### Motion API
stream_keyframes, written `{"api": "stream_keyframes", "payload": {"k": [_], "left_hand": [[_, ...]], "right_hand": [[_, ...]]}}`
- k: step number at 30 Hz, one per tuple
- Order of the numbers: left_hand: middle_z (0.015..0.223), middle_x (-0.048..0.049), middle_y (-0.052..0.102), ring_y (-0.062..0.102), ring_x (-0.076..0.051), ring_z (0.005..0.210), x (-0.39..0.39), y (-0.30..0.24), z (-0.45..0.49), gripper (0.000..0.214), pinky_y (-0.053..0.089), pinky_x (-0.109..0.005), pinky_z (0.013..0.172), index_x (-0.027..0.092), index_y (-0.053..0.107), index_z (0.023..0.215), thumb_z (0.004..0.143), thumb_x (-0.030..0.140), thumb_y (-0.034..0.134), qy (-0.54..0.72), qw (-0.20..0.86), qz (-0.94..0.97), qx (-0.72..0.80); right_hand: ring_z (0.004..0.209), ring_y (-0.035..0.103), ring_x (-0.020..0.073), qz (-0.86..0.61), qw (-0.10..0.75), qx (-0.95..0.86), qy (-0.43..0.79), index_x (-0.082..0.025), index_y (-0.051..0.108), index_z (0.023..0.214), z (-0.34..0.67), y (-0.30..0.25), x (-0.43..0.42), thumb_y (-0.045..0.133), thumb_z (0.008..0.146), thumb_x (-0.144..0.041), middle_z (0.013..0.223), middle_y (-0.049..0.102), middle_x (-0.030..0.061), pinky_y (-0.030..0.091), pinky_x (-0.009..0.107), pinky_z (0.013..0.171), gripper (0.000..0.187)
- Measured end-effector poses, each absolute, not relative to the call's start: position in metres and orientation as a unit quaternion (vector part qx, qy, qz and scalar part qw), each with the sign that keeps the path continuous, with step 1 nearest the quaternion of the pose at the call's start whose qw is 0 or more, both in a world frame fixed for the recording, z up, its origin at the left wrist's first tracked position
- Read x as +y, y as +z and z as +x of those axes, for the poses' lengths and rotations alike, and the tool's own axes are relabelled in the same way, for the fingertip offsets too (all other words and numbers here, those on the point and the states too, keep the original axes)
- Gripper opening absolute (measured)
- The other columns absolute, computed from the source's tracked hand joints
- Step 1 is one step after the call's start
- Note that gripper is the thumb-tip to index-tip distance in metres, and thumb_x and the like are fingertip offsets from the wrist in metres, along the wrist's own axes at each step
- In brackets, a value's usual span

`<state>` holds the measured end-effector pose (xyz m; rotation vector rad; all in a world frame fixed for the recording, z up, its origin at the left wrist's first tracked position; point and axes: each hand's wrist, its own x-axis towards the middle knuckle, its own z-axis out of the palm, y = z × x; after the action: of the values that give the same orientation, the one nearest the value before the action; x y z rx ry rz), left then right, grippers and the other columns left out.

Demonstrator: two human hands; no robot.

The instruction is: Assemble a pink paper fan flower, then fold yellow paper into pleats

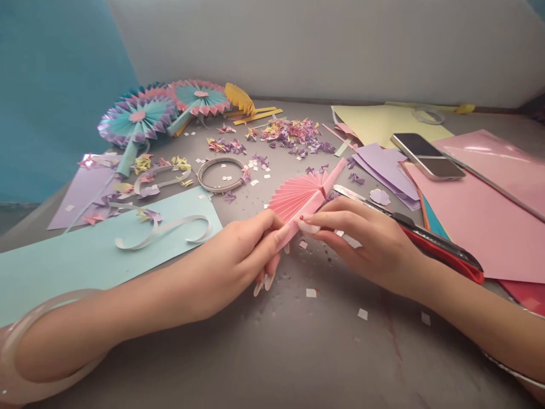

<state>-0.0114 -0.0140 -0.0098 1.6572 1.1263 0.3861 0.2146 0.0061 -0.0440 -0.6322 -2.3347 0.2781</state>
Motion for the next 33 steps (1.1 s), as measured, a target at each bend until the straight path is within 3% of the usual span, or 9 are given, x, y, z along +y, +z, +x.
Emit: {"api": "stream_keyframes", "payload": {"k": [5, 8, 12, 14, 18, 33], "left_hand": [[0.062, 0.0081, 0.055, 0.053, -0.007, 0.053, -0.016, -0.011, -0.008, 0.033, 0.042, -0.017, 0.051, 0.022, 0.045, 0.082, 0.101, 0.048, 0.036, 0.158, 0.537, 0.68, 0.474], [0.061, 0.0079, 0.054, 0.053, -0.008, 0.053, -0.017, -0.009, -0.007, 0.034, 0.042, -0.018, 0.053, 0.022, 0.045, 0.082, 0.101, 0.048, 0.035, 0.139, 0.547, 0.68, 0.468], [0.061, 0.008, 0.053, 0.052, -0.009, 0.053, -0.019, -0.007, -0.005, 0.032, 0.042, -0.02, 0.054, 0.022, 0.043, 0.08, 0.101, 0.045, 0.038, 0.14, 0.541, 0.681, 0.473], [0.061, 0.0078, 0.053, 0.051, -0.009, 0.053, -0.02, -0.007, -0.004, 0.031, 0.042, -0.021, 0.054, 0.022, 0.042, 0.079, 0.101, 0.044, 0.037, 0.143, 0.535, 0.687, 0.471], [0.061, 0.0075, 0.053, 0.05, -0.009, 0.053, -0.021, -0.009, -0.004, 0.03, 0.041, -0.02, 0.055, 0.022, 0.041, 0.076, 0.102, 0.037, 0.035, 0.153, 0.522, 0.706, 0.454], [0.062, 0.007, 0.05, 0.047, -0.01, 0.054, -0.021, -0.005, -0.004, 0.031, 0.039, -0.022, 0.056, 0.023, 0.041, 0.079, 0.103, 0.041, 0.03, 0.153, 0.509, 0.715, 0.454]], "right_hand": [[0.077, 0.057, 0.0117, -0.292, 0.367, -0.875, 0.119, -0.02, 0.043, 0.117, 0.211, -0.047, 0.004, 0.066, 0.088, -0.019, 0.096, 0.059, 0.0031, 0.05, 0.025, 0.07, 0.037], [0.069, 0.052, 0.0133, -0.314, 0.375, -0.871, 0.036, -0.022, 0.041, 0.103, 0.211, -0.048, 0.004, 0.066, 0.088, -0.03, 0.086, 0.056, 0.0014, 0.045, 0.026, 0.06, 0.031], [0.064, 0.046, 0.0182, -0.336, 0.28, -0.889, -0.134, -0.021, 0.044, 0.082, 0.209, -0.042, 0.004, 0.052, 0.093, -0.047, 0.07, 0.054, 0.0029, 0.036, 0.031, 0.055, 0.03], [0.063, 0.045, 0.0195, -0.336, 0.24, -0.89, -0.192, -0.021, 0.046, 0.075, 0.205, -0.039, 0.002, 0.045, 0.097, -0.042, 0.065, 0.053, 0.0035, 0.034, 0.032, 0.056, 0.031], [0.064, 0.043, 0.0199, -0.311, 0.255, -0.888, -0.224, -0.021, 0.05, 0.071, 0.196, -0.039, -0.003, 0.04, 0.099, -0.032, 0.063, 0.054, 0.0042, 0.033, 0.032, 0.058, 0.031], [0.069, 0.042, 0.0224, -0.313, 0.258, -0.874, -0.268, -0.022, 0.048, 0.075, 0.2, -0.039, 0.006, 0.035, 0.101, -0.036, 0.071, 0.057, 0.0065, 0.03, 0.033, 0.062, 0.032]]}}
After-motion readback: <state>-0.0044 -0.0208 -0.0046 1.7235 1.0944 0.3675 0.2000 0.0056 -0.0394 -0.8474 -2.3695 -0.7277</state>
